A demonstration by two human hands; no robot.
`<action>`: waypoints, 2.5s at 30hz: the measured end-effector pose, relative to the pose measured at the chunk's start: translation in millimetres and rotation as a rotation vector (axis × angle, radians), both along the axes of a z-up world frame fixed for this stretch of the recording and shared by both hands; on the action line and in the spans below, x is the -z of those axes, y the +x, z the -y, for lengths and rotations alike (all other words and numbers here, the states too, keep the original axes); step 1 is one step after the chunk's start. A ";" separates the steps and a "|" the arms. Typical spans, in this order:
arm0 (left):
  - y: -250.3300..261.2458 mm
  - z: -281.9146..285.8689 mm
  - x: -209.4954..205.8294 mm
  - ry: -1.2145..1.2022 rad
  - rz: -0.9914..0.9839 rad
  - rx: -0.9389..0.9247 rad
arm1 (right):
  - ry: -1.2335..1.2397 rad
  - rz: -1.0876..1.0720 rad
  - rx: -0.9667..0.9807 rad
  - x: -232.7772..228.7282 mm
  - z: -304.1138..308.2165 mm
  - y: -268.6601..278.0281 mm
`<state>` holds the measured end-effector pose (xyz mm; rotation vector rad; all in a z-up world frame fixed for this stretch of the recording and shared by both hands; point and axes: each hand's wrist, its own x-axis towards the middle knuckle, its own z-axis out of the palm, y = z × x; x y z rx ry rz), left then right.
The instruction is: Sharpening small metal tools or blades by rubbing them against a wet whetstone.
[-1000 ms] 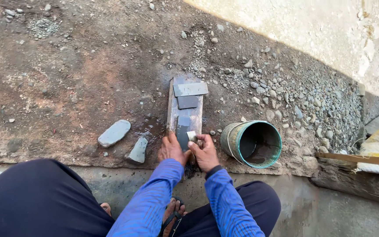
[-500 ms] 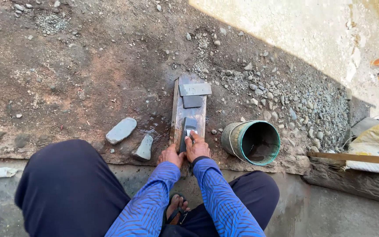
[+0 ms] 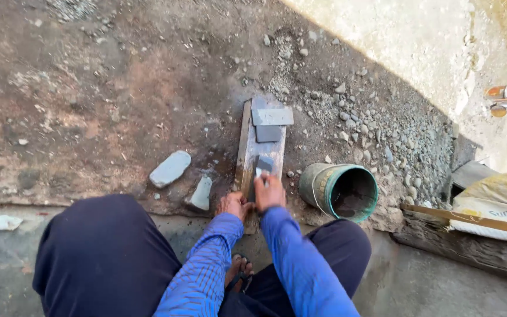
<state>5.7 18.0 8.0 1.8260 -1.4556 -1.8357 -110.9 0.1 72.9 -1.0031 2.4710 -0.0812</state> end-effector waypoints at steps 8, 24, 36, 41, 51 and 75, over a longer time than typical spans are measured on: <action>0.1 -2.0 -2.4 0.012 -0.008 -0.044 | -0.124 -0.063 -0.141 34.9 4.0 -30.6; -7.3 0.5 11.1 -0.056 -0.009 -0.040 | -0.120 0.061 -0.217 34.6 -36.0 -28.8; -6.3 0.0 8.7 -0.026 -0.014 -0.044 | -0.276 0.055 -0.204 56.3 -22.0 -34.8; 5.6 0.5 -11.7 0.040 -0.014 -0.062 | -0.216 0.018 -0.105 24.6 -0.8 -16.4; 4.2 -2.5 -15.1 0.045 -0.039 -0.054 | -0.229 0.078 -0.040 30.3 -2.4 -22.1; -0.9 0.0 -11.4 0.076 -0.010 -0.052 | -0.414 0.103 -0.221 67.5 -61.7 -34.7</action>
